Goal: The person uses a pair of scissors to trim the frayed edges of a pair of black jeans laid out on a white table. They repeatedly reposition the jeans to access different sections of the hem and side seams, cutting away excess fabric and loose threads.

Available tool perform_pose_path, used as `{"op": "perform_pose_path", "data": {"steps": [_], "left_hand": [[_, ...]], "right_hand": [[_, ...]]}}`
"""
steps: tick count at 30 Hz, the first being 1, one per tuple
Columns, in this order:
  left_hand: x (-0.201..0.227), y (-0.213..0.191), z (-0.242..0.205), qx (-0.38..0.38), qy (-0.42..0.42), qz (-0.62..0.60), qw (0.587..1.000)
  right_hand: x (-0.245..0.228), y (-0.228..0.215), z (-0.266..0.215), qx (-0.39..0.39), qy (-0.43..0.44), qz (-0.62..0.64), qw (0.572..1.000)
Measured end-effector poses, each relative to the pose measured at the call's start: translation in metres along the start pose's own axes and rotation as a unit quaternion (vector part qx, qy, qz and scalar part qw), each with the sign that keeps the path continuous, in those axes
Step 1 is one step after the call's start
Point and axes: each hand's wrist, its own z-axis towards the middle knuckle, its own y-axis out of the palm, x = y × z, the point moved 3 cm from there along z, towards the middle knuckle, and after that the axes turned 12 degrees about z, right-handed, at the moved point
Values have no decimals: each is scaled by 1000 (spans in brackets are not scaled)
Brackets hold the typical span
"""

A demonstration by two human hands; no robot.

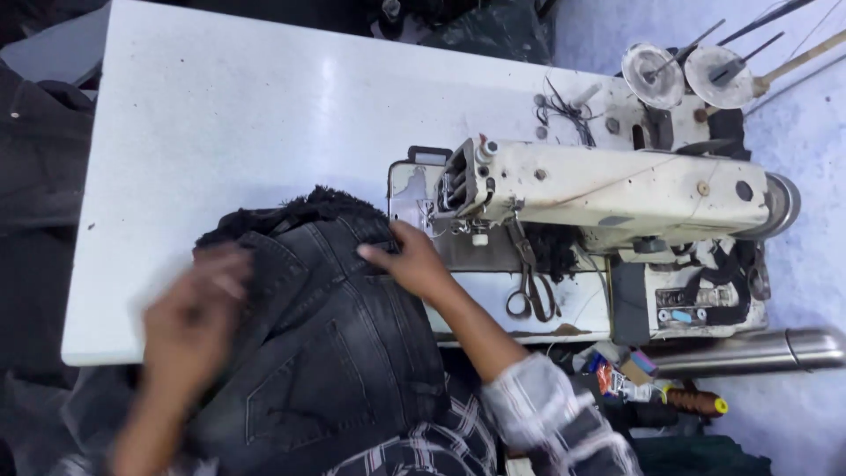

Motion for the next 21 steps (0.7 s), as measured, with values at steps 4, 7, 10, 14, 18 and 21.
{"op": "perform_pose_path", "data": {"steps": [4, 7, 10, 14, 18, 21], "left_hand": [[-68, -59, 53, 37, 43, 220, 974], [-178, -13, 16, -235, -135, 74, 960], [-109, 10, -4, -296, 3, 21, 955], [-78, 51, -13, -328, 35, 74, 941], [-58, 70, 12, -356, 70, 151, 919], [-47, 85, 34, -398, 100, 202, 889]], "right_hand": [[-8, 49, 6, -49, -43, 7, 998], [-49, 62, -67, -307, -57, 103, 944], [-133, 65, -125, -451, -162, 65, 875], [-136, 66, -137, -450, -160, 45, 877], [-134, 72, -140, -469, -163, -4, 868], [-123, 81, -149, -467, -154, -22, 871]]}}
